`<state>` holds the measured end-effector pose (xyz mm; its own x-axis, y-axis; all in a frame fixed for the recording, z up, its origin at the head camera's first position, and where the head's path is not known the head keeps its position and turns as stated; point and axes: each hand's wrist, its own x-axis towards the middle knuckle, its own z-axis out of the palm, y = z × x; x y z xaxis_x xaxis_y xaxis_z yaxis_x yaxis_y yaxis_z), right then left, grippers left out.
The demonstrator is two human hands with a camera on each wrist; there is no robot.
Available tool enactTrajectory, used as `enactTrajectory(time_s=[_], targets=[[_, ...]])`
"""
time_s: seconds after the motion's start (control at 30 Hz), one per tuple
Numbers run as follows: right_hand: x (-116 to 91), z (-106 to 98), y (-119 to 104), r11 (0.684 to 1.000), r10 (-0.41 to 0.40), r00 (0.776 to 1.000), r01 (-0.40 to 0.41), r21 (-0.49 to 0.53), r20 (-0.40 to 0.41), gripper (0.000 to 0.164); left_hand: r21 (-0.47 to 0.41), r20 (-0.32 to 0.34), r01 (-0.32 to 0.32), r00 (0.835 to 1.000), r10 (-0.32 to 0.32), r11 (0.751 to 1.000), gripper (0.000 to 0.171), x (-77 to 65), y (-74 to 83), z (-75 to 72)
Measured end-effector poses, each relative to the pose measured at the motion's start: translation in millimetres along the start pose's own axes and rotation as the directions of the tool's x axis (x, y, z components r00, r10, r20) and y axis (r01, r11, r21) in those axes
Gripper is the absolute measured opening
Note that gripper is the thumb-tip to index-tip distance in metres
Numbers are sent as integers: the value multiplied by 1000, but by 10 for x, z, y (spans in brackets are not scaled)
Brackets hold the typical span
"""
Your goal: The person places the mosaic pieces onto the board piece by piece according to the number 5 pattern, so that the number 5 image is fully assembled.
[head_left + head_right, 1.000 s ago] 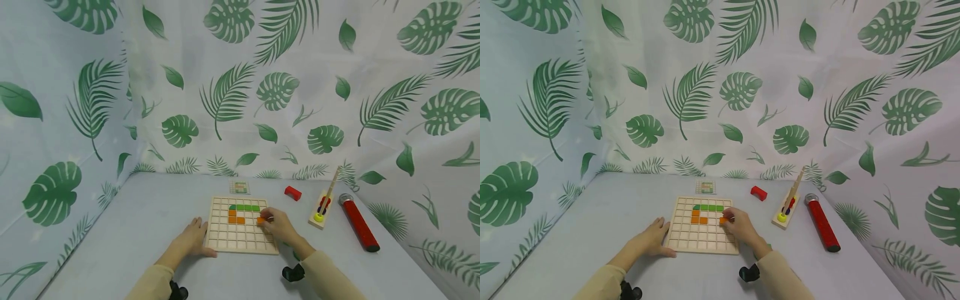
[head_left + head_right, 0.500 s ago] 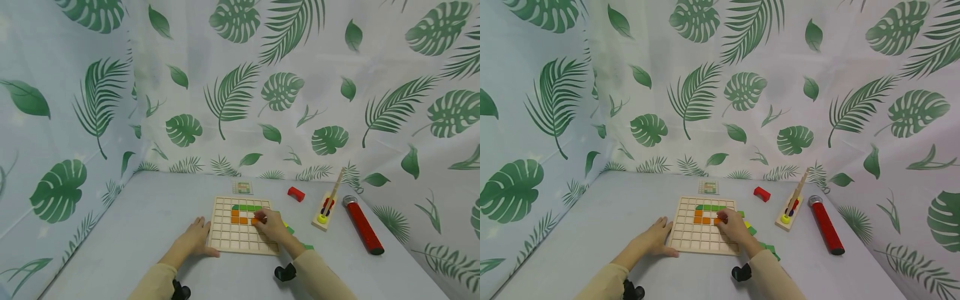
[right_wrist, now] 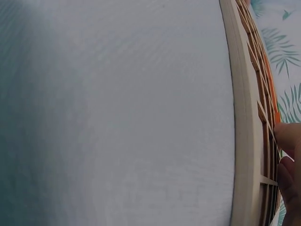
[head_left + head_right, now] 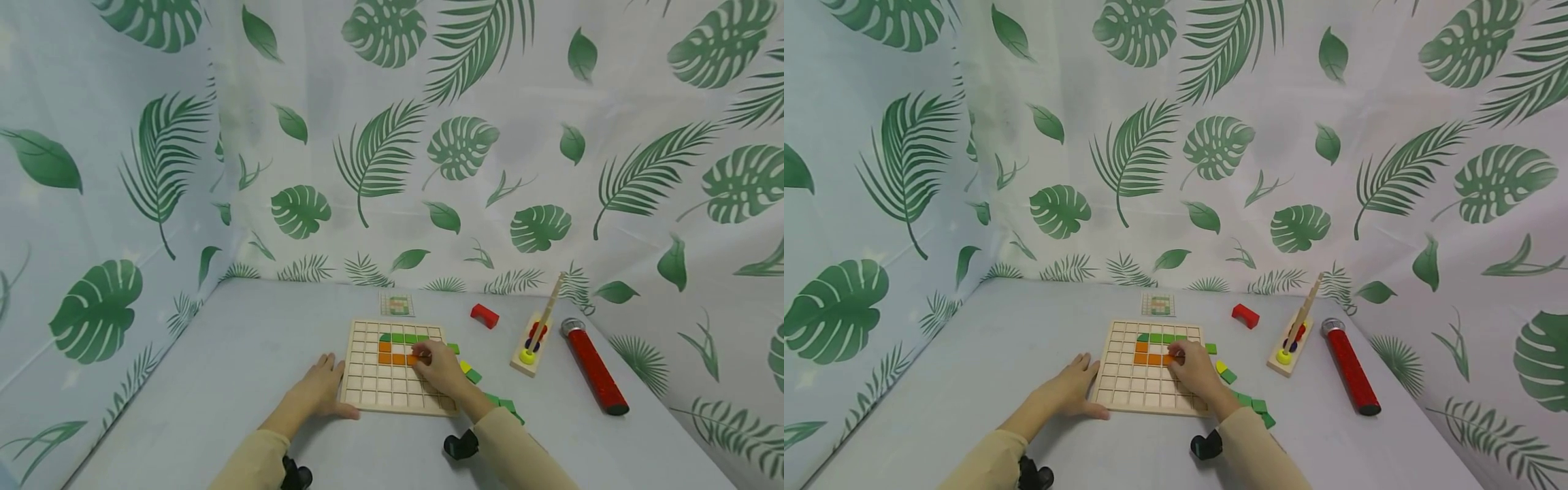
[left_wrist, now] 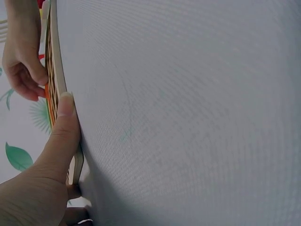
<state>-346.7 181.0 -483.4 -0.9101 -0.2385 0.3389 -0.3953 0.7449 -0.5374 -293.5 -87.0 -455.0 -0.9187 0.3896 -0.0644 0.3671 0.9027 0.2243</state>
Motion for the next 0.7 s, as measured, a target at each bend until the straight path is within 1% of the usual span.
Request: enactTrajectory(time_s=[0.1,0.47,0.6,0.7], targets=[[-3,1,-2,1000,3,1000,-3,-2,-5,28,-2,1,-1,1000,1,1000,108,-3,6,-3],[-16,-8,-36,998,59,998,-58,28,-12,27,-24,4,-7,1000,8,1000,108,-8,22,1],[-29,-72,-15,998,30,999,-28,62,-20,23,-27,2,-11,1000,11,1000,107,-14,24,-4],[-39,-181,30,997,19,999,-16,79,-44,20,-33,-1,-12,1000,12,999,107,-20,33,-19]])
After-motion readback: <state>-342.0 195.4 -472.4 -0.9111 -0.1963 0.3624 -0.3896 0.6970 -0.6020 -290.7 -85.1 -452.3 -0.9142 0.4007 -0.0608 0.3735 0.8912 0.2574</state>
